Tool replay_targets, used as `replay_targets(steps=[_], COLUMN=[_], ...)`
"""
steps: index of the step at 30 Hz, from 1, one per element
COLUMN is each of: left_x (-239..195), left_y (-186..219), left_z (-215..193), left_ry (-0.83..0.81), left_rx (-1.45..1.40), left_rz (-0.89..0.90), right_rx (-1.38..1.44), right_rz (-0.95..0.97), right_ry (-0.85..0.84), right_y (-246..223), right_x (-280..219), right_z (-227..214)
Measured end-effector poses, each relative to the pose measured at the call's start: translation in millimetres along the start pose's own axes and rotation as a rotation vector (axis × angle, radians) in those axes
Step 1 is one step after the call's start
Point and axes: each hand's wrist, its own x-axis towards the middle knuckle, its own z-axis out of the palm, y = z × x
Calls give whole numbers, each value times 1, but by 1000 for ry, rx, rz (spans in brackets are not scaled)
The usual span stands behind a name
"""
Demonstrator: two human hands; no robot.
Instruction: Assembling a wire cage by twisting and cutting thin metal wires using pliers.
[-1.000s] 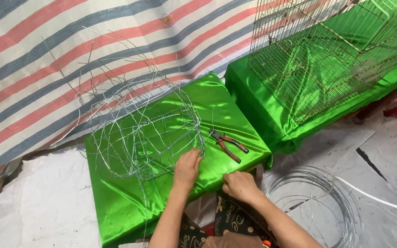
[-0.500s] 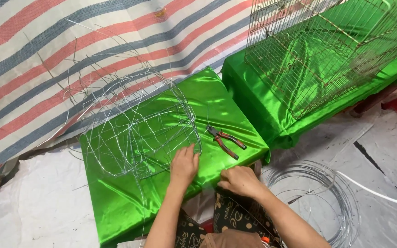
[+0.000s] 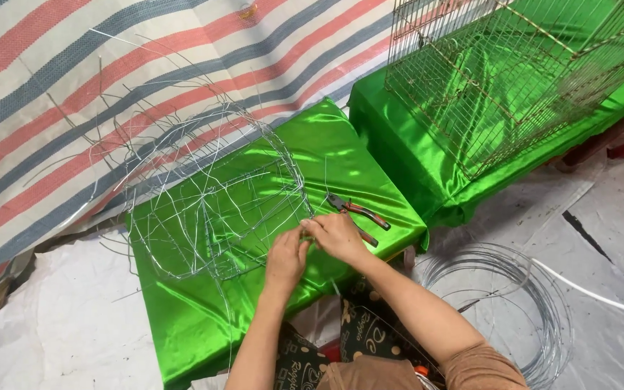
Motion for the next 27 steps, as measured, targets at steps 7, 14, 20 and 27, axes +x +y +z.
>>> replay_targets(steps=[7, 14, 20, 27], left_x=[-19, -17, -9, -6], left_y=[-44, -12, -7, 21], left_z=[66, 32, 27, -3], left_ry=[114, 141, 243, 113], left_rx=[50, 179, 251, 220], left_rz=[-17, -150, -144, -236], right_rx=[-206, -212, -227, -631], right_rz=[72, 219, 65, -676], right_ry=[-156, -173, 4, 521], right_y=[-14, -34, 7, 59], right_x=[23, 28, 18, -4], right_z=[2, 16, 43, 46])
